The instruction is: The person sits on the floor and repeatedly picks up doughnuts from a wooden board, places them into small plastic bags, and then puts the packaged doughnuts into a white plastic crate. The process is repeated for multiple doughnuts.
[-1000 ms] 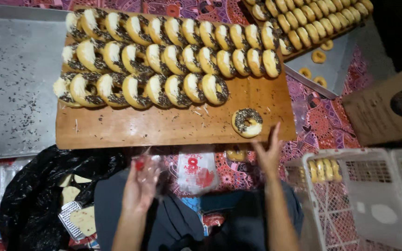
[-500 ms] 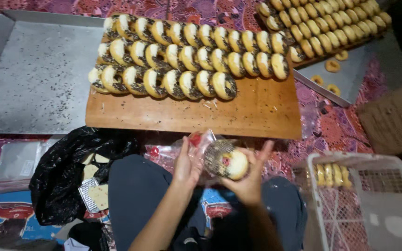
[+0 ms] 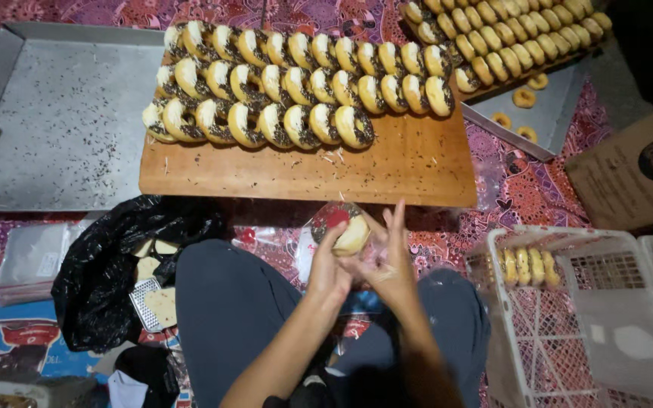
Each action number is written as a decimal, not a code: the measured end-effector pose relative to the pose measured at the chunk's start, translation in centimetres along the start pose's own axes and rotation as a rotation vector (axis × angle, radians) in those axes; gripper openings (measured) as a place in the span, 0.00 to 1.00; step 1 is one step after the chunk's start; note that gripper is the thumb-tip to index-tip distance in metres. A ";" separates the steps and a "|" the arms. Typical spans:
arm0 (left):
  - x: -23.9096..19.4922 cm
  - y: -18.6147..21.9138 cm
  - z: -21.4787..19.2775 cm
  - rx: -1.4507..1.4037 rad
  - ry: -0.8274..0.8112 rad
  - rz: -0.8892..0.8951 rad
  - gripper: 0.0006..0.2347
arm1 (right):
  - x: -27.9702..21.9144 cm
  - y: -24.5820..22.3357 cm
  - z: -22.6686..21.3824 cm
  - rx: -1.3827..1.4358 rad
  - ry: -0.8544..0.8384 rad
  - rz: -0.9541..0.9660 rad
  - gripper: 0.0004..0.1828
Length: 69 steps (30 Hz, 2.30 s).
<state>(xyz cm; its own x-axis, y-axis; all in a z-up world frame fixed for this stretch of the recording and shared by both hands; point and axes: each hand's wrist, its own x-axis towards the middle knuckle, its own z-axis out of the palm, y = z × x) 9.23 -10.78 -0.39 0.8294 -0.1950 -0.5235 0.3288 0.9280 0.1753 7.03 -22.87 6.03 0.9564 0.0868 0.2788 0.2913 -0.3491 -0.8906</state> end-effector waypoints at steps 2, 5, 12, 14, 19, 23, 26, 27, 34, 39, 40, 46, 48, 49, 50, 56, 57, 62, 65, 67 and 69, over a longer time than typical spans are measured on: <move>0.2 1.1 -0.4 0.027 -0.127 -0.042 0.17 | 0.5 0.1 -0.5 -0.057 0.091 -0.039 0.56; -1.4 1.7 -2.0 0.208 -0.096 -0.094 0.18 | 0.4 1.0 -1.8 -0.444 0.084 -0.473 0.22; -5.2 2.6 -1.6 0.754 -0.219 0.443 0.12 | 0.9 0.6 -3.4 -0.259 -0.197 0.015 0.09; -6.1 2.6 -0.9 0.748 -0.281 0.373 0.12 | 0.2 -0.7 -4.1 -0.398 -0.083 -0.397 0.16; -11.5 3.3 1.7 1.647 -0.415 0.429 0.11 | -0.1 -2.9 -7.2 -0.653 -0.456 -0.674 0.14; -14.8 6.3 3.7 1.967 -0.402 0.203 0.12 | 1.4 -1.4 -9.0 -0.838 -0.494 -0.347 0.19; -14.0 7.2 3.4 2.195 -0.837 0.552 0.10 | 0.6 1.8 -8.2 -0.947 -0.830 0.060 0.51; -13.1 7.0 3.1 2.205 -1.117 0.793 0.09 | -0.6 2.7 -8.1 -0.974 -0.938 0.211 0.61; -10.9 4.3 -1.6 0.500 -0.522 0.084 0.20 | -9.4 3.3 -0.3 0.506 -0.466 0.322 0.21; -9.9 6.1 -6.3 1.041 0.326 0.416 0.11 | -5.5 7.1 7.0 0.443 -0.174 0.195 0.16; -9.3 7.8 -7.1 1.112 0.274 0.715 0.09 | -3.3 8.7 8.9 0.965 -0.135 0.575 0.14; -13.3 13.0 -13.7 1.594 0.578 1.070 0.05 | -4.1 11.5 16.4 0.380 -0.375 0.201 0.07; -13.7 12.4 -17.1 1.590 0.734 0.905 0.06 | -7.0 12.6 18.8 0.212 -0.356 0.171 0.06; -13.7 12.2 -18.8 1.506 0.803 0.807 0.08 | -8.2 13.4 19.8 0.312 -0.390 0.360 0.08; -13.4 11.8 -20.2 1.420 0.856 0.712 0.10 | -9.3 14.2 20.4 0.403 -0.410 0.549 0.10; -10.9 12.4 -20.5 1.046 0.523 0.304 0.14 | -7.6 18.7 18.6 0.856 -0.432 0.945 0.16; -10.4 12.0 -19.7 1.066 0.455 0.275 0.17 | -7.2 19.8 16.5 0.849 -0.409 0.930 0.16; -4.6 9.0 -16.0 1.616 0.079 0.485 0.31 | -1.2 28.9 0.6 0.336 0.153 0.693 0.19; 2.2 8.3 -15.0 1.898 0.021 0.329 0.26 | 2.0 34.2 -3.1 -0.186 0.358 0.517 0.21; 7.9 7.1 -14.6 2.340 0.016 0.418 0.25 | 2.6 35.6 -1.8 -0.415 0.349 0.236 0.23; 12.4 6.5 -14.6 2.579 0.019 0.208 0.38 | 2.9 35.6 3.2 -0.608 0.213 -0.074 0.20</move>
<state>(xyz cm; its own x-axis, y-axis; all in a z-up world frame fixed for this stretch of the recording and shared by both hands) 15.09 -2.54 -17.97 0.9029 -0.1869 -0.3871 -0.0661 -0.9502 0.3045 20.28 -32.07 -26.06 0.8908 -0.0343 0.4530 0.2336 -0.8206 -0.5216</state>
